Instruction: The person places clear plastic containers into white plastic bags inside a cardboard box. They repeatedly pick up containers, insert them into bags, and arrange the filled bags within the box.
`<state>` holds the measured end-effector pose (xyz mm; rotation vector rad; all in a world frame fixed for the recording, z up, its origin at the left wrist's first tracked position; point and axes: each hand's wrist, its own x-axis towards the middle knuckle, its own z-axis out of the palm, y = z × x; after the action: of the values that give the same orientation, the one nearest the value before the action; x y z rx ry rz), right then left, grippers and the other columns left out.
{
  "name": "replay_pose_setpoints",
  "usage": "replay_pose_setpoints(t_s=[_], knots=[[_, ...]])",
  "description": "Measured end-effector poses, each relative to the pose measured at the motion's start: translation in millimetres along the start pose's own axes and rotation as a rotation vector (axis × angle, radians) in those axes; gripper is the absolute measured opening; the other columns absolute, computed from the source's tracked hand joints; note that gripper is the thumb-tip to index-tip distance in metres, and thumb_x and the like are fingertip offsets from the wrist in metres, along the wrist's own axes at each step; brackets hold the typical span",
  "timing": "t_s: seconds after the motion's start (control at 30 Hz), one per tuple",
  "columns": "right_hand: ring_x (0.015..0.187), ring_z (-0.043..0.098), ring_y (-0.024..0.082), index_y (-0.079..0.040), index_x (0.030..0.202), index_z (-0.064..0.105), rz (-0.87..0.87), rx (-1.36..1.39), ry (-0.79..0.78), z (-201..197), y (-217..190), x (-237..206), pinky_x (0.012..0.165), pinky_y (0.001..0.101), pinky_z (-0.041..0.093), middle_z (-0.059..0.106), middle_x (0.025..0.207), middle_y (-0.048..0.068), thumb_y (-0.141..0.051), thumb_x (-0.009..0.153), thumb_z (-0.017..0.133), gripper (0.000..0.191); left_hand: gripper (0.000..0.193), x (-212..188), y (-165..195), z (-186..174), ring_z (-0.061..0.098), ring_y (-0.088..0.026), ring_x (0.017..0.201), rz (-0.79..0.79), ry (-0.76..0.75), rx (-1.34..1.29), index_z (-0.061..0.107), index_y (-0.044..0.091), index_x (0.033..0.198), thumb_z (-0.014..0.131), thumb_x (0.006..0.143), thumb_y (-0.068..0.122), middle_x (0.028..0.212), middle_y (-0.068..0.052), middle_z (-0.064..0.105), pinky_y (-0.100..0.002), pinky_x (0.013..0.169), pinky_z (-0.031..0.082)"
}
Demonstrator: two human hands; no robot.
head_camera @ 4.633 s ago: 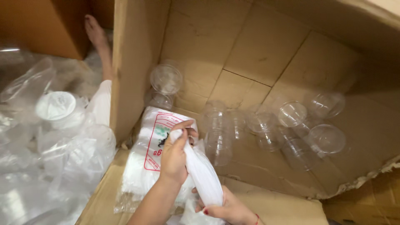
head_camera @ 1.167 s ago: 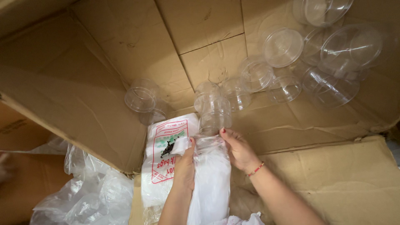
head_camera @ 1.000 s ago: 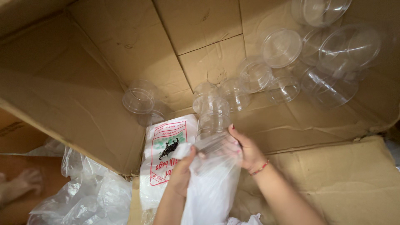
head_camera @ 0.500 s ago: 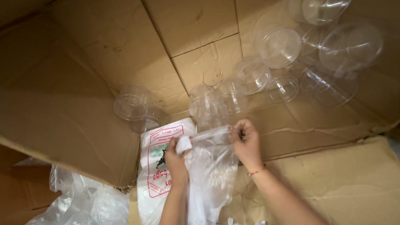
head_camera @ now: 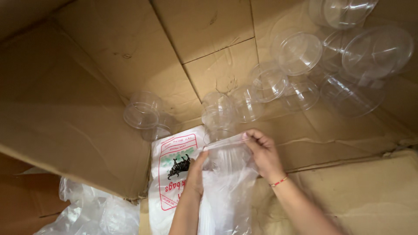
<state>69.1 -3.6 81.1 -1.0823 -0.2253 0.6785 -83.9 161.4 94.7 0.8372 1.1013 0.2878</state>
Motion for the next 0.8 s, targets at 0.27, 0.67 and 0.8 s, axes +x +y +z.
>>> replay_pose_setpoints(t_s=[0.27,0.67,0.8], knots=[[0.118,0.063,0.01,-0.002,0.13,0.061,0.009,0.026,-0.204,-42,44,8,0.103,0.0282,0.048,0.066,0.131,0.001,-0.022,0.1,0.052,0.038,0.045,-26,4,5,0.068,-0.017,0.095,0.22,-0.126,0.135,0.068,0.002,0.121,0.074,0.083,0.025,0.111,-0.005,0.073,-0.032,0.081,0.055],[0.095,0.066,0.014,-0.009,0.133,0.063,0.357,0.148,-0.636,14,-35,-15,0.088,0.032,0.054,0.071,0.112,0.006,-0.026,0.101,0.051,0.039,0.025,-124,67,-244,0.042,-0.014,0.054,0.543,0.262,0.582,0.077,0.001,0.107,0.063,0.101,0.021,0.078,-0.008,0.07,-0.03,0.045,0.03],[0.093,0.065,0.011,-0.014,0.132,0.066,0.356,-0.047,-0.544,19,-24,-9,0.083,0.028,0.053,0.073,0.112,0.003,-0.028,0.1,0.055,0.037,0.025,-198,111,-296,0.039,-0.017,0.057,0.539,0.6,0.829,0.083,0.01,0.112,0.063,0.106,0.024,0.065,-0.02,0.048,-0.034,0.047,0.03]])
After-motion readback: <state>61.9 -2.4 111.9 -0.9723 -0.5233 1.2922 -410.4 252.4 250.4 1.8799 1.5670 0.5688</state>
